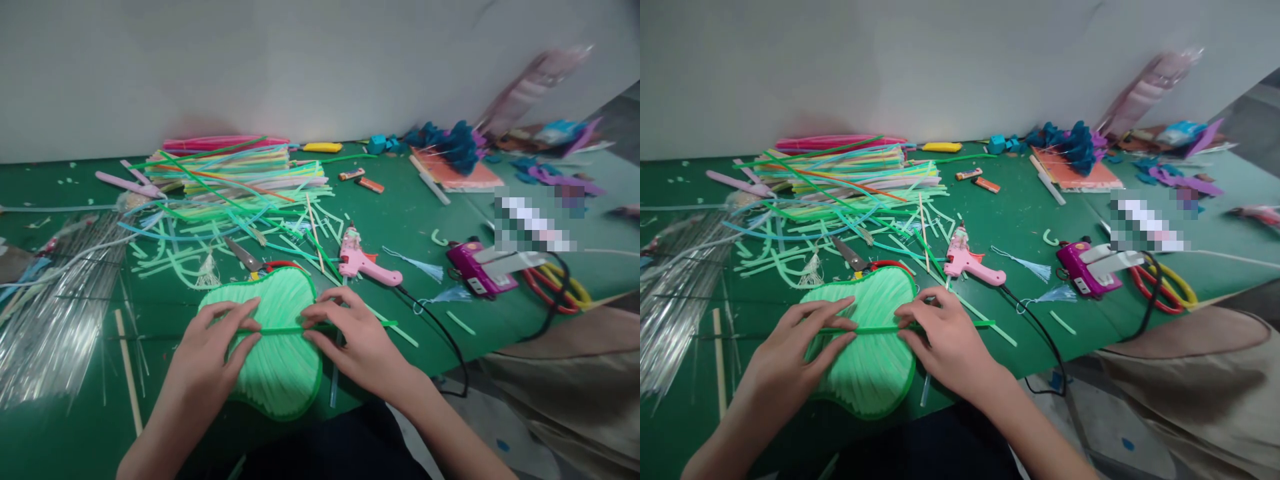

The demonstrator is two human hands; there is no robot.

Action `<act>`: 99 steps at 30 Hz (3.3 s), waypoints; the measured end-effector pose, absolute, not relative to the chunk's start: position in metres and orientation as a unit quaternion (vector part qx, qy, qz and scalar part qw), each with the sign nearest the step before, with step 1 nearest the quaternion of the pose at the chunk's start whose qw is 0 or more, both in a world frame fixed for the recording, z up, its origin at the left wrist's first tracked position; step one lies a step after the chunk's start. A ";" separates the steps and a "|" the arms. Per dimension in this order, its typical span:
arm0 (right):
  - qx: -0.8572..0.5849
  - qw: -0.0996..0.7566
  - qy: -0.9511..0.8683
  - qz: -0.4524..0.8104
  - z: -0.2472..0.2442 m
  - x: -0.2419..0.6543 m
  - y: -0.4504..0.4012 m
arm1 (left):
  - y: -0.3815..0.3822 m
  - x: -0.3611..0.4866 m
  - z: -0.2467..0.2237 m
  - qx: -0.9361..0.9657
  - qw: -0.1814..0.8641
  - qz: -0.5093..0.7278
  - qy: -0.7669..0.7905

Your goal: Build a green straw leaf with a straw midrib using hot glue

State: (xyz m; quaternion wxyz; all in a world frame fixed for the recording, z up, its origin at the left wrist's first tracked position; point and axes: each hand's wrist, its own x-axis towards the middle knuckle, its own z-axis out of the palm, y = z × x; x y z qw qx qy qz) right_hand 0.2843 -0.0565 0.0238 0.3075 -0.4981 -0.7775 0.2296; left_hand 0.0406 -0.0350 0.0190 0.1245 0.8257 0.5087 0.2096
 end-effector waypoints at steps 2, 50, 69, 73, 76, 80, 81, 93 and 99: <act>-0.494 0.308 -0.779 0.231 0.024 0.286 -0.057 | -0.035 0.041 0.021 0.830 0.122 0.207 0.504; -0.518 0.391 -0.743 0.164 0.040 0.312 -0.069 | -0.048 0.011 0.047 0.760 0.094 0.290 0.573; -0.502 0.308 -0.797 0.133 0.026 0.292 -0.064 | -0.042 -0.026 0.023 0.780 0.055 0.215 0.584; -0.498 0.315 -0.799 0.122 0.029 0.291 -0.065 | -0.043 -0.039 0.024 0.769 0.044 0.220 0.598; -0.493 0.317 -0.801 0.122 0.031 0.289 -0.066 | -0.043 -0.044 0.025 0.769 0.062 0.225 0.596; -0.480 0.315 -0.809 0.128 0.031 0.283 -0.066 | -0.040 -0.043 0.022 0.780 0.076 0.232 0.576; -0.478 0.314 -0.810 0.129 0.031 0.282 -0.065 | -0.039 -0.042 0.021 0.781 0.079 0.234 0.573; -0.468 0.306 -0.817 0.142 0.030 0.276 -0.064 | -0.034 -0.039 0.016 0.776 0.123 0.229 0.575; -0.471 0.303 -0.816 0.144 0.028 0.275 -0.063 | -0.034 -0.037 0.015 0.770 0.130 0.226 0.583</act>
